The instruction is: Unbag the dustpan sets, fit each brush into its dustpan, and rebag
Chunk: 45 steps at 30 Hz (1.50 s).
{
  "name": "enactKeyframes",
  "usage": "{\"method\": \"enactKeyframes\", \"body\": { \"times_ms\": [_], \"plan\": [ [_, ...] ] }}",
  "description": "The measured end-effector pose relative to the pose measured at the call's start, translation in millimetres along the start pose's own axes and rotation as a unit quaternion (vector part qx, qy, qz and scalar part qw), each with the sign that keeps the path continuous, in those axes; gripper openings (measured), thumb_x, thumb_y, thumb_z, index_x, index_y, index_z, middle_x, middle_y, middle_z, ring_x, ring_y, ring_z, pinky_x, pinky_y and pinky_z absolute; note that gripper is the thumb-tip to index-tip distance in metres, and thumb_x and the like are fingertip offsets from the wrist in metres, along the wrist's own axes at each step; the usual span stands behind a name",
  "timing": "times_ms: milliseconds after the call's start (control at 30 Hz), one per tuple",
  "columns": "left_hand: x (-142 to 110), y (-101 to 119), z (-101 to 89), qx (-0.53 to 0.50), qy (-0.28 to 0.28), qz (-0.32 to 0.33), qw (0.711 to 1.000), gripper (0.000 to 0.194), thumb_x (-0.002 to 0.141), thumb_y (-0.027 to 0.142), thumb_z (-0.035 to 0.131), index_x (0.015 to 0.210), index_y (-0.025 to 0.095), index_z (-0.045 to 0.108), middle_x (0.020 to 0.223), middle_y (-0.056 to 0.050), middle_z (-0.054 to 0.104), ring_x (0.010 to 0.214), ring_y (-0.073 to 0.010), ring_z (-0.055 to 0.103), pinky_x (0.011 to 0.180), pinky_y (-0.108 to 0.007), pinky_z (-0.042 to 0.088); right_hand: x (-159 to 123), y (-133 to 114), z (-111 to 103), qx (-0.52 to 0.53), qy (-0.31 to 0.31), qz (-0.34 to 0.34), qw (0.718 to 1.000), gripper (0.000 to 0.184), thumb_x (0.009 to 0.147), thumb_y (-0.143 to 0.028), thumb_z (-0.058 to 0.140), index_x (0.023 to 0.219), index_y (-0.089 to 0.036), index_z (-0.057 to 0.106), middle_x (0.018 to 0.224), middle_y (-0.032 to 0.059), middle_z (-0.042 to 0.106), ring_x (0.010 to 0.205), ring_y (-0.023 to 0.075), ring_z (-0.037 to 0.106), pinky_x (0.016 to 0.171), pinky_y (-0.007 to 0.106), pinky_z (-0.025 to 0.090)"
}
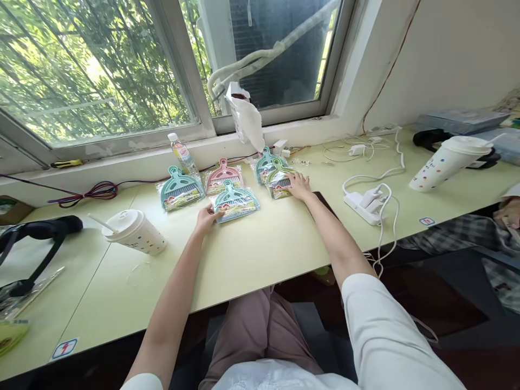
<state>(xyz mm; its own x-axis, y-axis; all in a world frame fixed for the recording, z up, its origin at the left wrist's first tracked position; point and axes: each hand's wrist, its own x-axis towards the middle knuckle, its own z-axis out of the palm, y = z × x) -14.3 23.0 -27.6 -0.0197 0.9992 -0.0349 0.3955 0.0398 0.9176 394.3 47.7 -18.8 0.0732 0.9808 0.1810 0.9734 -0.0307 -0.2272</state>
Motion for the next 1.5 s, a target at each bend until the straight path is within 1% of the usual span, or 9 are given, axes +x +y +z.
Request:
{"method": "enactKeyframes", "body": {
  "times_ms": [200,533,633,767,867,967,1067,1167,1500],
  "plan": [
    [-4.7,3.2,-5.8,-0.062,-0.033,-0.013,0.997,0.037,0.06,0.043,0.078,0.082,0.016,0.067,0.067,-0.001,0.063,0.063,-0.0161,0.059,0.054,-0.024,0.039,13.1,-17.0,15.6,0.007,-0.072,0.024,0.997,0.069,0.103,-0.053,0.025,0.165,-0.026,0.012,0.174,0.007,-0.004,0.161,0.0302,-0.006,0.12,0.073,-0.006],
    [-18.5,16.7,-1.0,-0.17,-0.073,0.019,0.983,0.061,0.058,0.044,0.085,0.109,0.019,0.062,0.104,-0.009,0.074,0.078,-0.0193,0.069,0.056,-0.025,0.047,47.3,-64.7,30.0,0.045,-0.019,0.013,0.999,0.069,0.104,-0.048,0.031,0.165,-0.025,0.01,0.173,0.0075,-0.008,0.161,0.0286,-0.008,0.121,0.071,-0.006],
    [-14.5,22.8,25.6,-0.173,-0.074,0.051,0.981,0.057,0.064,0.045,0.081,0.112,0.019,0.062,0.107,-0.01,0.073,0.077,-0.0196,0.069,0.052,-0.024,0.044,53.0,-67.1,21.9,0.102,-0.028,0.009,0.994,0.069,0.102,-0.051,0.038,0.164,-0.026,0.02,0.174,0.0076,-0.001,0.162,0.0301,-0.002,0.122,0.07,0.0],
    [3.0,39.3,87.1,-0.163,-0.041,0.077,0.983,0.044,0.073,0.025,0.077,0.112,0.017,0.059,0.109,-0.012,0.072,0.091,-0.0229,0.071,0.071,-0.03,0.054,61.2,-35.0,-15.9,0.245,-0.047,-0.014,0.968,0.055,0.105,-0.043,0.032,0.157,-0.028,0.042,0.166,0.0072,0.035,0.154,0.0243,0.034,0.125,0.053,0.03],
    [22.4,54.6,129.6,-0.111,0.01,0.091,0.99,0.035,0.082,0.016,0.067,0.115,0.017,0.057,0.113,-0.014,0.07,0.102,-0.025,0.069,0.087,-0.035,0.054,56.5,-5.7,-45.5,0.277,0.031,0.031,0.96,0.06,0.104,-0.025,0.016,0.16,-0.016,0.034,0.161,0.012,0.045,0.149,0.0178,0.044,0.12,0.04,0.04],
    [40.7,67.8,157.9,-0.058,0.038,0.109,0.992,0.036,0.087,0.012,0.061,0.123,0.017,0.055,0.123,-0.017,0.064,0.118,-0.0283,0.063,0.104,-0.043,0.047,29.6,-2.8,-47.9,0.226,0.106,0.063,0.966,0.063,0.102,-0.024,0.017,0.162,-0.013,0.026,0.164,0.0133,0.039,0.152,0.0198,0.039,0.124,0.044,0.034],
    [52.6,77.2,175.4,-0.01,0.063,0.144,0.988,0.037,0.089,0.011,0.059,0.126,0.015,0.056,0.144,-0.025,0.046,0.135,-0.0328,0.051,0.112,-0.046,0.039,-6.2,-31.5,-18.3,0.097,0.035,0.002,0.995,0.063,0.102,-0.036,0.029,0.163,-0.021,0.023,0.172,0.009,0.018,0.161,0.0295,0.013,0.124,0.068,0.012],
    [59.1,82.7,187.0,0.029,0.121,0.134,0.983,0.04,0.091,0.014,0.057,0.131,0.01,0.056,0.155,-0.03,0.03,0.148,-0.0391,0.033,0.119,-0.052,0.029,-23.7,-69.6,18.8,0.035,-0.031,-0.036,0.998,0.064,0.103,-0.04,0.031,0.163,-0.019,0.023,0.172,0.0142,0.013,0.161,0.0311,0.007,0.122,0.071,0.004],
    [74.7,84.8,199.9,-0.013,0.094,0.126,0.987,0.079,0.096,0.034,0.051,0.16,0.009,0.014,0.168,-0.023,0.018,0.159,-0.0267,0.016,0.13,-0.043,0.016,5.9,-92.4,43.6,0.057,0.049,0.048,0.996,0.058,0.101,-0.029,0.036,0.158,-0.017,0.033,0.173,0.0101,0.014,0.161,0.0285,0.002,0.121,0.072,-0.009]
  ]
}}
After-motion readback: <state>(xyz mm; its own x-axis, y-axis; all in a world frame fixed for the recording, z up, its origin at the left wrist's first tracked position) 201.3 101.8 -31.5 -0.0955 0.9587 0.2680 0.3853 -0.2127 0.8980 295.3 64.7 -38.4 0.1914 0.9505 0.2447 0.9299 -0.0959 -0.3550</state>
